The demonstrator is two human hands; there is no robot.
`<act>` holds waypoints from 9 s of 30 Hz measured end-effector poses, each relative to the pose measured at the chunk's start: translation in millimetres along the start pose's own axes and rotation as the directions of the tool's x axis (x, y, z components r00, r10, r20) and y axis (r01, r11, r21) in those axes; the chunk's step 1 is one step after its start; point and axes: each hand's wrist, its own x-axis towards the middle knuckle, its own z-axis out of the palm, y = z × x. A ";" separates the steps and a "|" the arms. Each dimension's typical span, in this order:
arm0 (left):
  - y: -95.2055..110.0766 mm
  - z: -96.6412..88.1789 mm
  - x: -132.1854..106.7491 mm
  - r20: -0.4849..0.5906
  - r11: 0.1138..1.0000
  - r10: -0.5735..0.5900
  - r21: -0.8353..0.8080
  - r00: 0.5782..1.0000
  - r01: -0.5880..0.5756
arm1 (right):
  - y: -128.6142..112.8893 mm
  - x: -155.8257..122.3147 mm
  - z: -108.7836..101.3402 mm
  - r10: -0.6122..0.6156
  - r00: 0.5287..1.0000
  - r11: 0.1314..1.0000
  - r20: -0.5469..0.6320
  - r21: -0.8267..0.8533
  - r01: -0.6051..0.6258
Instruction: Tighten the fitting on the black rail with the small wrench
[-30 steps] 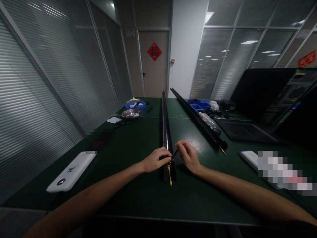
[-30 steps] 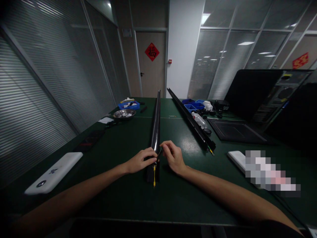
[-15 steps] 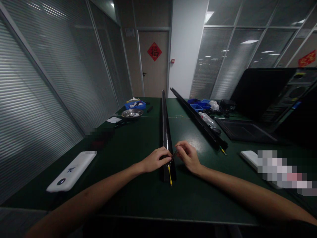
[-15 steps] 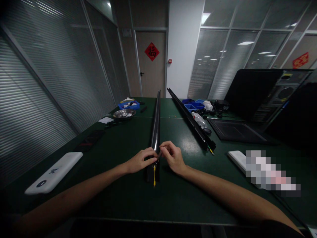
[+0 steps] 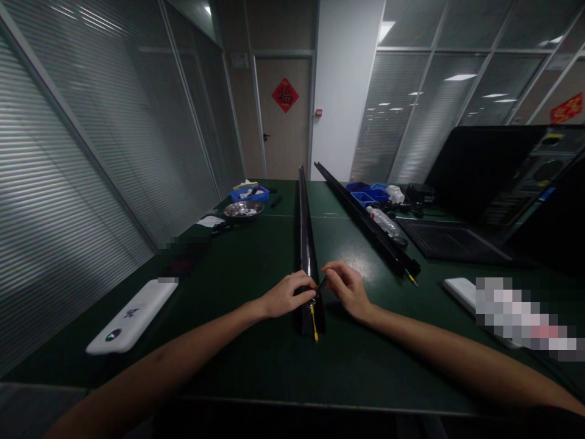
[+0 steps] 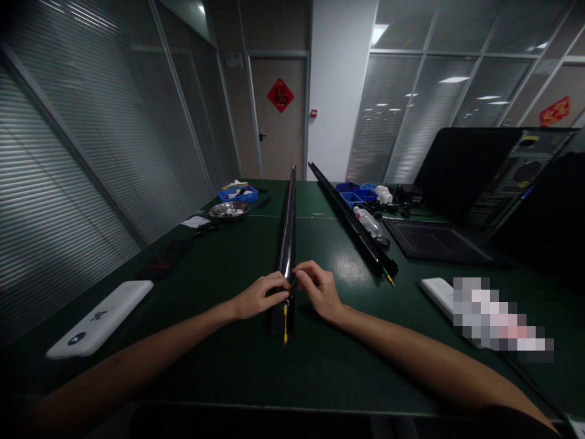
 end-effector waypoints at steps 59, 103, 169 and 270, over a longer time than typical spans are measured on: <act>-0.8 -0.5 0.5 0.015 0.998 0.056 0.014 0.998 -0.056 | -0.7 -1.3 -3.6 -0.071 0.997 0.990 0.021 -0.118 0.073; 0.3 -0.9 0.7 0.028 0.997 0.076 0.003 0.997 -0.076 | -5.6 -0.8 0.2 -0.087 0.996 0.993 0.014 -0.073 0.088; -0.3 -1.8 2.3 0.056 0.993 0.113 0.024 0.992 -0.115 | -3.9 -0.4 0.3 -0.008 0.999 1.000 0.052 0.021 0.007; -1.4 -2.7 -1.0 0.012 0.998 0.044 -0.043 0.999 -0.043 | -3.9 0.2 0.8 -0.074 0.996 0.997 0.050 -0.006 0.074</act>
